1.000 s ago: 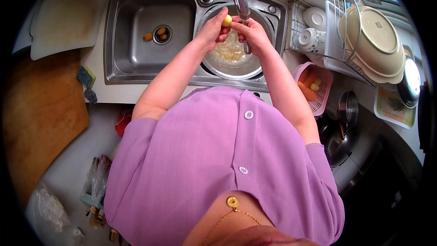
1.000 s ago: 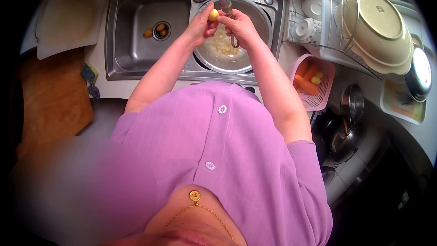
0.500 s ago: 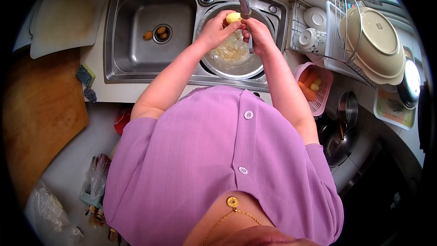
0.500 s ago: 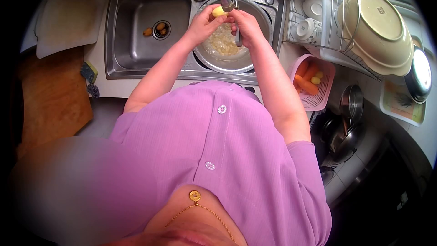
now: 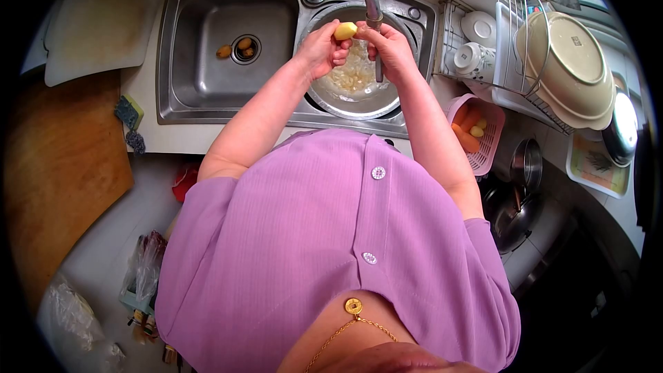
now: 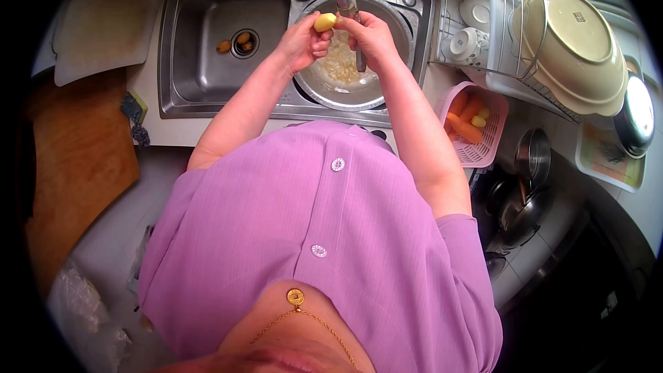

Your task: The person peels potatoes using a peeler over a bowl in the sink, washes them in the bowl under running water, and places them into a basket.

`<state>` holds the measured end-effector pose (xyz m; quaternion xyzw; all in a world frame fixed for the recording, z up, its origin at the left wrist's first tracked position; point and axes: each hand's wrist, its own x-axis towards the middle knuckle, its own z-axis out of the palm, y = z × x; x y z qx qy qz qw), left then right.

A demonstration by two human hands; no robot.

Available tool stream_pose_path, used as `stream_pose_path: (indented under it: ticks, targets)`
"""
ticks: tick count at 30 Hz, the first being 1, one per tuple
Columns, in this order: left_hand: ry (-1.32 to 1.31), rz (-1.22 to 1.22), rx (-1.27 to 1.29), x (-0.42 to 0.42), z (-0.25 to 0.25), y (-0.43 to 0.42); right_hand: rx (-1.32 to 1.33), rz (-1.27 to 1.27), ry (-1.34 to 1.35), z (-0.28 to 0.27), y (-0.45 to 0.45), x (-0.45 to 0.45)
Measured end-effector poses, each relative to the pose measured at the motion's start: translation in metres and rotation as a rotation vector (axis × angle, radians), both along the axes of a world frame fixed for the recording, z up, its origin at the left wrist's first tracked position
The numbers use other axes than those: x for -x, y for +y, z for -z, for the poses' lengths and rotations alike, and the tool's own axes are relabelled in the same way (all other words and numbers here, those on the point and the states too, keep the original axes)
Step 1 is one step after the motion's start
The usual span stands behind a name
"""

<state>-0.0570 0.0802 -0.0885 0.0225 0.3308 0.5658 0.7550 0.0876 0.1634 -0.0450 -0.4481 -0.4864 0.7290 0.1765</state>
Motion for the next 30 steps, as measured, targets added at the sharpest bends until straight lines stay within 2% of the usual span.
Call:
stream_pose_path:
  ticks: [5,8,13,30]
  targets:
    - [-0.015,-0.009,0.083,-0.003,-0.003,0.002,-0.077,-0.034,-0.052,0.001,-0.003,0.002]
    - [0.097,-0.022,0.098,-0.005,-0.014,0.002,-0.115,-0.04,-0.132,0.004,-0.003,0.003]
    - [-0.019,-0.021,0.134,-0.003,-0.009,0.003,-0.089,-0.054,-0.12,0.004,-0.001,0.002]
    - [-0.117,-0.028,0.143,-0.004,-0.009,0.005,-0.089,0.007,-0.071,0.011,-0.005,0.002]
